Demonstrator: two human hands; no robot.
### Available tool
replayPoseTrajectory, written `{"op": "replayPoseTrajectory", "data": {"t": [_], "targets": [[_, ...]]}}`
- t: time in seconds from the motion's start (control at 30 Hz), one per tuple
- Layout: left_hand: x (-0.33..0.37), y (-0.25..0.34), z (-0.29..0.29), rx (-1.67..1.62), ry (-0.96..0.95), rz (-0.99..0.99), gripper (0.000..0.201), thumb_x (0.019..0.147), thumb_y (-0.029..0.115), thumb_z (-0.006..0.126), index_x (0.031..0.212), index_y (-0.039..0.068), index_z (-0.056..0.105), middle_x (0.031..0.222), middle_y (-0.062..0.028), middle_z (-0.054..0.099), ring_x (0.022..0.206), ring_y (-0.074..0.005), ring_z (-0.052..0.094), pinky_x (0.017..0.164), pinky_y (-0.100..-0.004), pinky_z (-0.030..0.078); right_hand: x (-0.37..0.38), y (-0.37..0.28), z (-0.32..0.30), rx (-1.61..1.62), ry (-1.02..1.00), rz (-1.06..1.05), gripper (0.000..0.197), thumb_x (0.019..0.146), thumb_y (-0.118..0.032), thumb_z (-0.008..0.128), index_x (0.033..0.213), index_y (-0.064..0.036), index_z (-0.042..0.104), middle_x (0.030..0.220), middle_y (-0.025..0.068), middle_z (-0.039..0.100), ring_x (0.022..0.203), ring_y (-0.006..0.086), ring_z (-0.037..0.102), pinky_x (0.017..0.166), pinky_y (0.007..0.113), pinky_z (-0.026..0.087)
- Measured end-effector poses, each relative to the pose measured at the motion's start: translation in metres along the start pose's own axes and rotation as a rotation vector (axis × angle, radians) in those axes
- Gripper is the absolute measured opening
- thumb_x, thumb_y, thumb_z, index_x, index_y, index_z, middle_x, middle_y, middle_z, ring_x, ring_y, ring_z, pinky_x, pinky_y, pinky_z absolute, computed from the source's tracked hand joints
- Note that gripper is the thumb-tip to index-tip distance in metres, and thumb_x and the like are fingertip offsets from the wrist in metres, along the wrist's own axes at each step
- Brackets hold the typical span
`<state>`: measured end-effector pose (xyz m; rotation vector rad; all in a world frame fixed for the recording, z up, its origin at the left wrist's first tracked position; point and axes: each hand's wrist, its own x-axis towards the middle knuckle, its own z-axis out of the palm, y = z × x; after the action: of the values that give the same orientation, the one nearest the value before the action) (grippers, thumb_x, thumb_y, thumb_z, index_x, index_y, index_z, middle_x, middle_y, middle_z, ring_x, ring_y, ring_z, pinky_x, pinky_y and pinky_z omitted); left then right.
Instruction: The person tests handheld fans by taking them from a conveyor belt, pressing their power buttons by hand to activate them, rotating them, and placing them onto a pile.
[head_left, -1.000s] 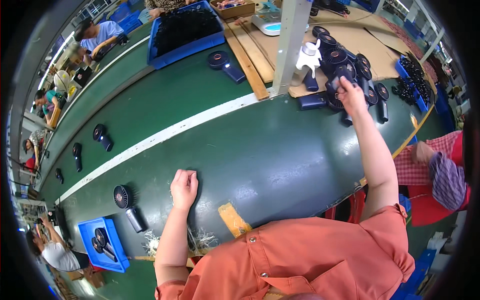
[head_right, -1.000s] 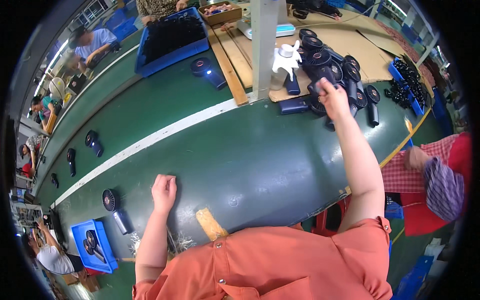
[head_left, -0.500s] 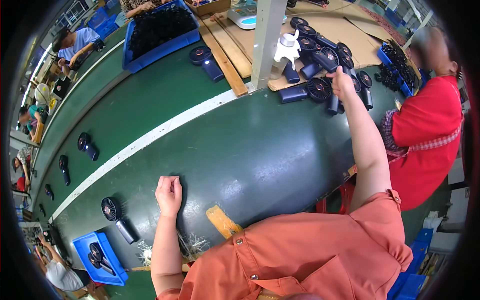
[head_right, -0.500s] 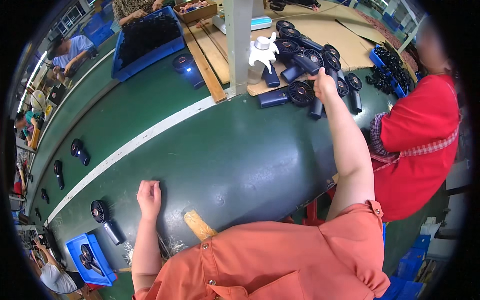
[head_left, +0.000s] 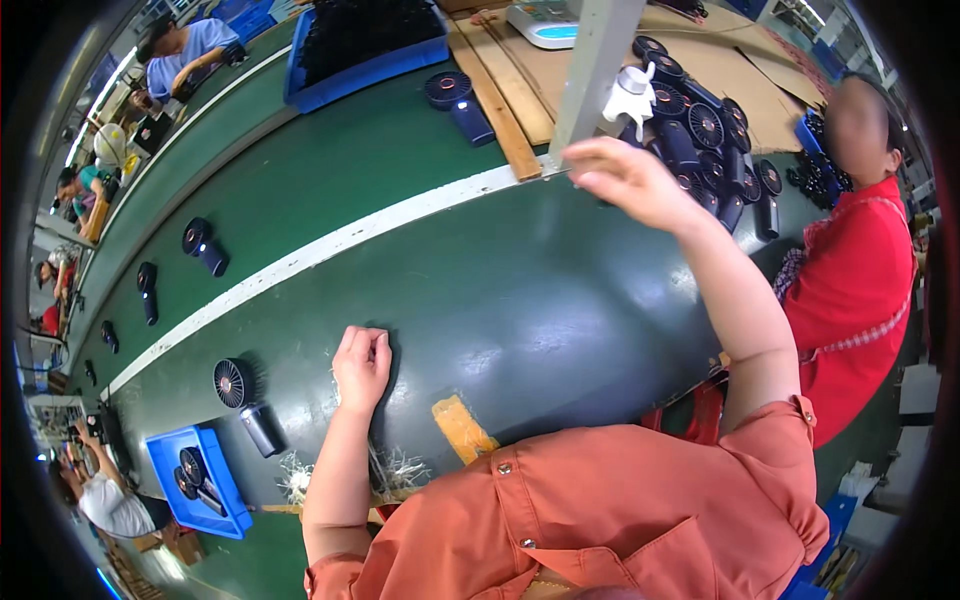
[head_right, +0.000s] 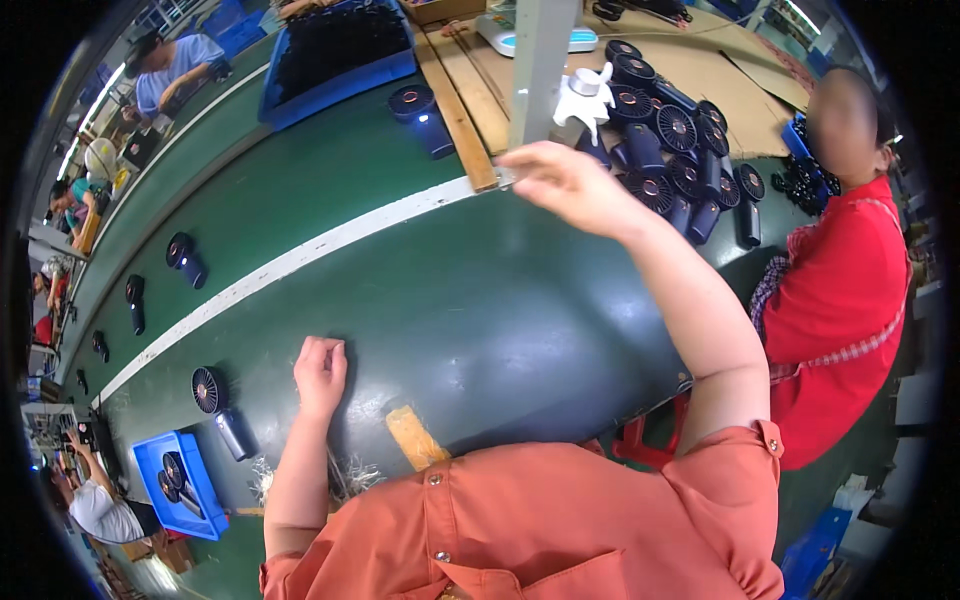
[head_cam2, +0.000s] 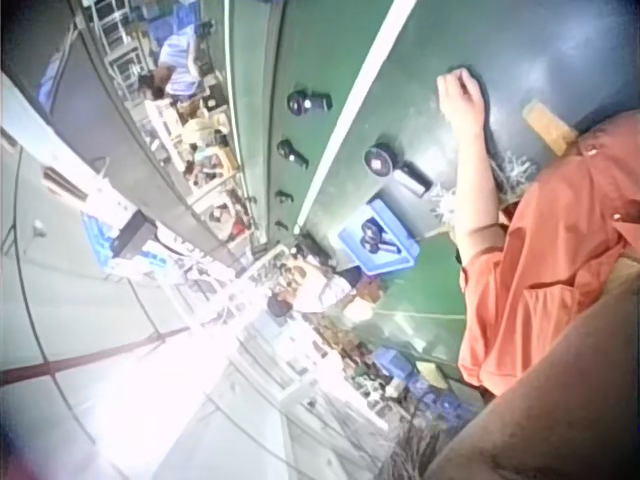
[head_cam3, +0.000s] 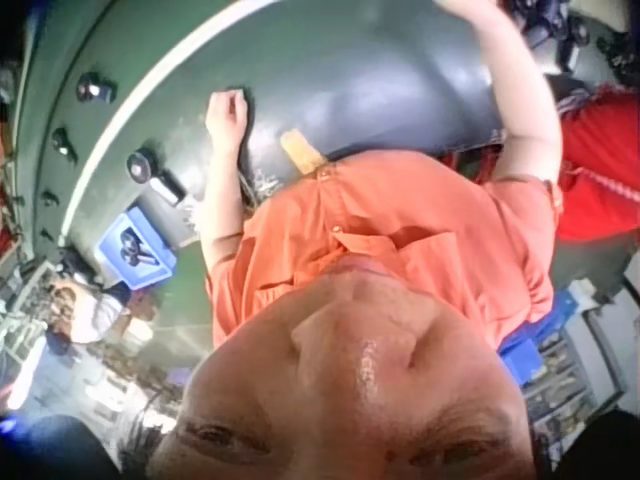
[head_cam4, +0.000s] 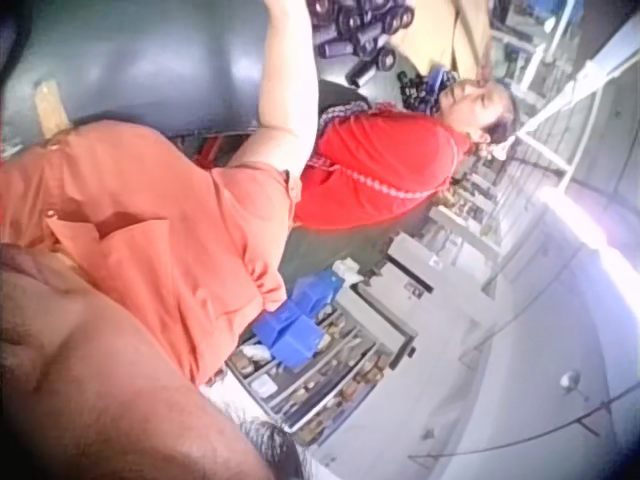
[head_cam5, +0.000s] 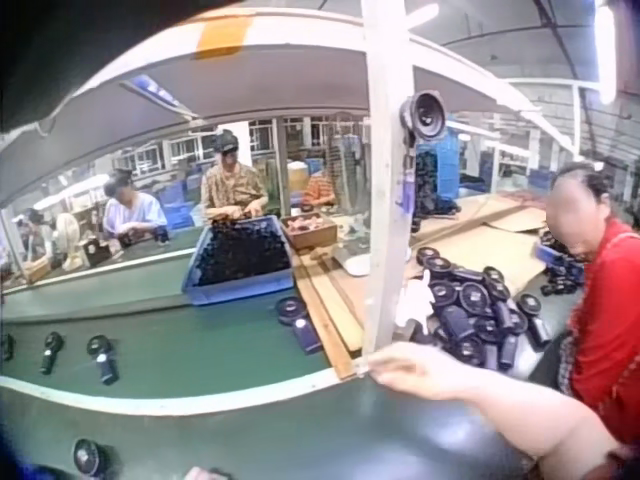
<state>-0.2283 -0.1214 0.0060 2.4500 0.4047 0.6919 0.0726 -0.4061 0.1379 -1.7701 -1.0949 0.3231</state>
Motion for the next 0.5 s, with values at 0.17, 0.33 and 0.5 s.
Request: {"op": "replayPoseTrajectory", "data": {"t": [0.17,0.33,0.5], "targets": [[0.0,0.0,-0.004,-0.022,0.026,-0.013,0.003,0.078,0.003,0.064,0.077,0.005,0.062,0.071,-0.0073,0.055,0.054,-0.0191,0.055,0.049,-0.0293,0.045,0.087,0.02,0.057,-0.531,-0.159,-0.208,0.041,0.085,-0.021,0.061,0.125,-0.0176,0.056,0.132,0.022,0.047,0.126,0.0334,0.041,0.104,0.04,0.034],[0.003,0.0,-0.009,-0.008,0.004,-0.018,0.003,0.078,0.005,0.065,0.076,0.005,0.062,0.07,-0.0069,0.055,0.053,-0.0189,0.055,0.049,-0.0301,0.046,0.168,0.08,0.09,-0.883,-0.127,0.093,0.04,0.087,-0.034,0.053,0.122,-0.0132,0.056,0.125,0.0167,0.053,0.118,0.0339,0.047,0.098,0.043,0.039],[0.0,-0.005,-0.013,-0.013,0.016,0.003,0.005,0.079,0.012,0.064,0.076,0.008,0.062,0.074,-0.0073,0.057,0.065,-0.0271,0.059,0.057,-0.0367,0.049,0.188,0.126,0.118,-1.159,0.052,0.184,0.047,0.086,-0.036,0.058,0.116,-0.0007,0.052,0.119,0.0146,0.055,0.114,0.0304,0.049,0.093,0.043,0.04]]}}
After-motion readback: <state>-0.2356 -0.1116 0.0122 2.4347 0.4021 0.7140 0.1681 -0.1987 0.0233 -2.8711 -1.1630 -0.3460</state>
